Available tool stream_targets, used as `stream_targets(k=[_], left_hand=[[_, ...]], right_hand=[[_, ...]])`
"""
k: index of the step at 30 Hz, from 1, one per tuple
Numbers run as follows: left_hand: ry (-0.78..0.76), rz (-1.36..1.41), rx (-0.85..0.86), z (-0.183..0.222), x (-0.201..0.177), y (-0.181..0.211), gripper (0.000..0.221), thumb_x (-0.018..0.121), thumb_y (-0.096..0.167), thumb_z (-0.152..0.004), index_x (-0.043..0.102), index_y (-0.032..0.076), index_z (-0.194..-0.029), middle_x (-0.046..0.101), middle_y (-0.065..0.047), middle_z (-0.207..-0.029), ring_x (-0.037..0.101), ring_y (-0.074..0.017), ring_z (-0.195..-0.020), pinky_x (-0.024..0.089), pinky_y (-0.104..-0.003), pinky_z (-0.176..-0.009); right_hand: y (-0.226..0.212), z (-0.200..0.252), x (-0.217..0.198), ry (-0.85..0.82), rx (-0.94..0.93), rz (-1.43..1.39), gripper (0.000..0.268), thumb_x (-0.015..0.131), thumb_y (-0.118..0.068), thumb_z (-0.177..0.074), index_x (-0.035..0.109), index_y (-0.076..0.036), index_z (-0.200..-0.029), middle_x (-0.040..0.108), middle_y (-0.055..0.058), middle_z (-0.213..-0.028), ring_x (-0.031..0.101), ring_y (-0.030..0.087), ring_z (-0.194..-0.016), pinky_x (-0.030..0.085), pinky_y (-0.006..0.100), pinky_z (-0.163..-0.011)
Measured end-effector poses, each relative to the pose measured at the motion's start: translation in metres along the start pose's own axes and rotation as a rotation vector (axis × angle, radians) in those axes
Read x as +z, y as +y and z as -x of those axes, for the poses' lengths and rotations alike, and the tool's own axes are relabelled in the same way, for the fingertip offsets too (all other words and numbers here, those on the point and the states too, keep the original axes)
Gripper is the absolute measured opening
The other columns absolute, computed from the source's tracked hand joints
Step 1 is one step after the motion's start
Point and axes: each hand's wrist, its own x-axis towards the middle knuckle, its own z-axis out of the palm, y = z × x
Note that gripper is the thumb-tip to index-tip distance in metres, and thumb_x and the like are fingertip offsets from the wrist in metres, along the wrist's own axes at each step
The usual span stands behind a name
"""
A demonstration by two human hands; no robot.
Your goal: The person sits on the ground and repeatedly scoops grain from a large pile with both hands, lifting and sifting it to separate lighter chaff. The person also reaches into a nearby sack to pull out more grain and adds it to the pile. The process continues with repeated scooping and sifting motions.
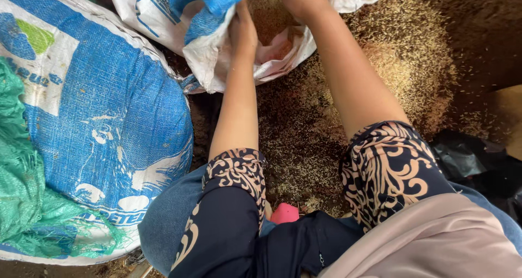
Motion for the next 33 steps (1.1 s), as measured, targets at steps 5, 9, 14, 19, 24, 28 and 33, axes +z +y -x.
stream_targets(k=[5, 9, 14, 19, 24, 28, 33], left_hand=[[-0.043, -0.247, 0.02, 0.022, 0.03, -0.032, 0.094, 0.034, 0.068, -0.101, 0.019, -0.002, -0.162, 0.02, -0.031, -0.166, 0.019, -0.0463, -0.153, 0.021, -0.049, -0.125], [0.03, -0.216, 0.057, 0.017, 0.042, -0.047, 0.09, 0.039, 0.065, -0.102, 0.022, -0.001, -0.16, 0.025, -0.029, -0.166, 0.025, -0.0455, -0.154, 0.025, -0.049, -0.125], [0.072, -0.208, -0.082, 0.026, 0.057, -0.075, 0.073, 0.036, 0.057, -0.107, 0.039, 0.006, -0.159, 0.039, -0.022, -0.167, 0.037, -0.0398, -0.155, 0.032, -0.047, -0.127], [0.053, 0.076, -0.252, 0.035, 0.061, -0.075, 0.068, 0.033, 0.05, -0.108, 0.026, 0.01, -0.162, 0.017, -0.02, -0.169, 0.015, -0.0417, -0.152, 0.021, -0.052, -0.119], [-0.026, 0.67, -0.35, 0.05, 0.054, -0.044, 0.067, 0.036, 0.05, -0.104, 0.023, 0.016, -0.161, 0.025, -0.014, -0.167, 0.03, -0.0324, -0.149, 0.029, -0.047, -0.116], [-0.001, 0.732, -0.291, 0.076, 0.056, 0.0, 0.066, 0.04, 0.046, -0.105, 0.024, 0.016, -0.161, 0.033, -0.016, -0.163, 0.039, -0.0319, -0.144, 0.037, -0.044, -0.114], [0.132, 0.677, -0.083, 0.142, 0.078, 0.063, 0.061, 0.042, 0.05, -0.11, 0.052, -0.001, -0.142, 0.056, -0.022, -0.141, 0.058, -0.0338, -0.129, 0.049, -0.044, -0.107]], right_hand=[[-0.002, 0.04, 0.03, 0.205, -0.243, 0.272, 0.036, 0.063, -0.028, -0.095, 0.074, -0.007, -0.122, 0.072, 0.027, -0.109, 0.066, 0.044, -0.098, 0.051, 0.053, -0.085], [0.004, 0.031, 0.032, 0.054, -0.013, 0.075, 0.029, 0.058, -0.024, -0.101, 0.073, -0.005, -0.116, 0.071, 0.025, -0.113, 0.063, 0.043, -0.11, 0.049, 0.054, -0.098], [0.005, 0.03, 0.052, 0.051, -0.056, 0.317, 0.044, 0.054, -0.042, -0.105, 0.076, -0.004, -0.096, 0.07, 0.029, -0.099, 0.066, 0.045, -0.092, 0.051, 0.057, -0.085], [-0.004, 0.043, 0.075, 0.11, -0.041, -0.04, 0.042, 0.054, -0.038, -0.101, 0.074, -0.002, -0.11, 0.07, 0.027, -0.105, 0.063, 0.048, -0.093, 0.049, 0.057, -0.083], [-0.004, 0.059, 0.075, 0.178, -0.033, -0.057, 0.039, 0.061, -0.038, -0.1, 0.075, -0.002, -0.103, 0.07, 0.027, -0.107, 0.063, 0.046, -0.102, 0.05, 0.054, -0.09], [-0.024, 0.078, 0.051, 0.098, 0.146, -0.363, 0.039, 0.058, -0.037, -0.1, 0.074, -0.003, -0.109, 0.071, 0.022, -0.108, 0.067, 0.036, -0.1, 0.053, 0.044, -0.089], [-0.054, 0.132, -0.001, 0.353, 0.023, -0.555, 0.029, 0.067, -0.029, -0.1, 0.074, -0.002, -0.11, 0.071, 0.014, -0.105, 0.067, 0.026, -0.096, 0.056, 0.039, -0.084]])
